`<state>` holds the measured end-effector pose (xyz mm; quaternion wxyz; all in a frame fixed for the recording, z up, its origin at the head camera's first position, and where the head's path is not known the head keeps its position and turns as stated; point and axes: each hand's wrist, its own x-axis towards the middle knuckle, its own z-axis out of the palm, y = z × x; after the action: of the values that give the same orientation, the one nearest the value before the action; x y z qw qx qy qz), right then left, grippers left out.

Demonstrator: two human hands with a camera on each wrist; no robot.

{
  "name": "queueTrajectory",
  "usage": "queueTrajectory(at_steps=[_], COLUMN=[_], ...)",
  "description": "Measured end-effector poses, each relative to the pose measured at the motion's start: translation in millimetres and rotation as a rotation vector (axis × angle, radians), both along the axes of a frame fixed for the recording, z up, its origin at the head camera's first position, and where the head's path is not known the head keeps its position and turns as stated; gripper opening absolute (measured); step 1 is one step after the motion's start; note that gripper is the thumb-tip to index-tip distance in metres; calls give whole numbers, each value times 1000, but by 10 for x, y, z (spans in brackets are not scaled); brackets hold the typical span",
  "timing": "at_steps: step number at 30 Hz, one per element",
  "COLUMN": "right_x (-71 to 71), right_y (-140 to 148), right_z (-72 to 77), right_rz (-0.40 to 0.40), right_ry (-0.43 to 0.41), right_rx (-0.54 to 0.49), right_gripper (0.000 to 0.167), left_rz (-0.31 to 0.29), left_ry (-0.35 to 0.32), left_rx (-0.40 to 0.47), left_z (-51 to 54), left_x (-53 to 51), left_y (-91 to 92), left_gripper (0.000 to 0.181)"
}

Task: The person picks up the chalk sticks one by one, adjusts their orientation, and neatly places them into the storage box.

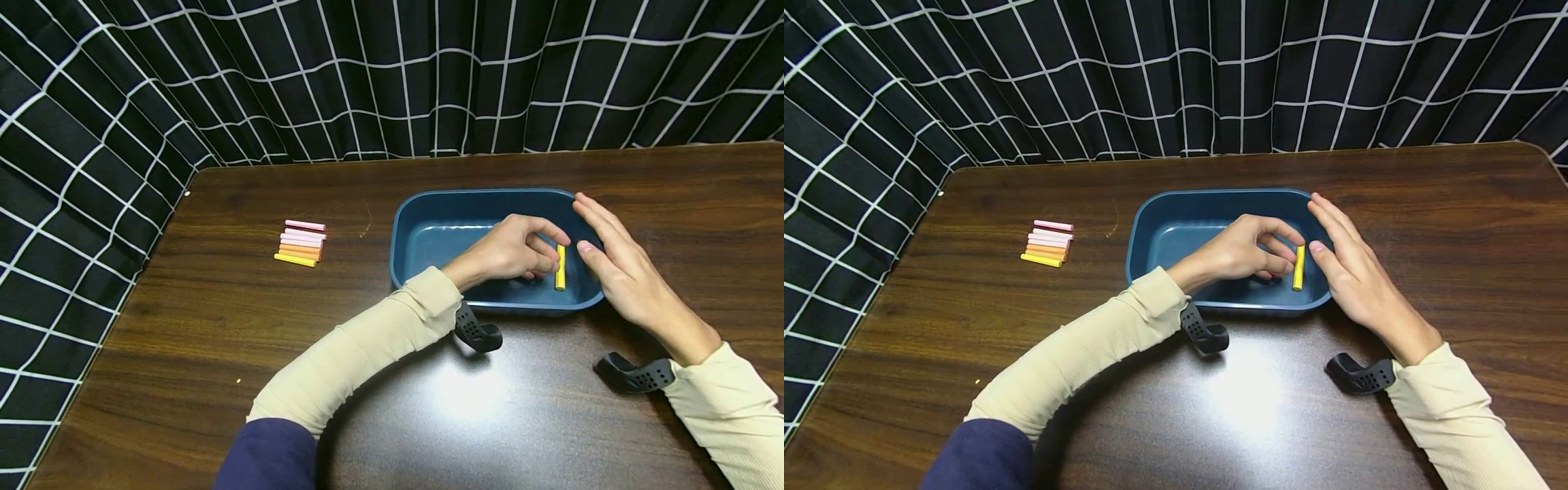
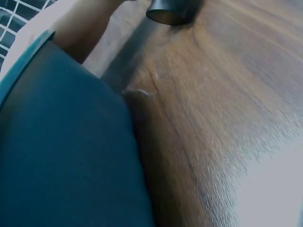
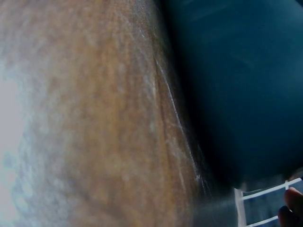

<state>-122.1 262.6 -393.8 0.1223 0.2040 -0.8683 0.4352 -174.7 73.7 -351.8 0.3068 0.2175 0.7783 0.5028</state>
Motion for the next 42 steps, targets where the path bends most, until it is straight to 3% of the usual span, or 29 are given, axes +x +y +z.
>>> queueTrajectory(at_steps=[6,14,21,34,42], right_x=[0,2,6,10,-3], right_y=[3,16,-4,0,3], right_z=[-8,-13,-8,6,31], right_rz=[5,10,12,11,-8], right_ry=[-5,6,4,2,-51], right_rx=[4,-2,-5,9,16], right_gripper=[51,51,51,52,56], left_rz=[-137,-200,-227,-231,-174], left_ry=[260,356,510,578,615], left_rx=[-64,-56,-168,-160,-150], left_z=[72,177,284,403,448], left_x=[35,85,106,112,124], left_y=[-105,-259,-437,-706,-894], left_gripper=[35,35,35,37,34])
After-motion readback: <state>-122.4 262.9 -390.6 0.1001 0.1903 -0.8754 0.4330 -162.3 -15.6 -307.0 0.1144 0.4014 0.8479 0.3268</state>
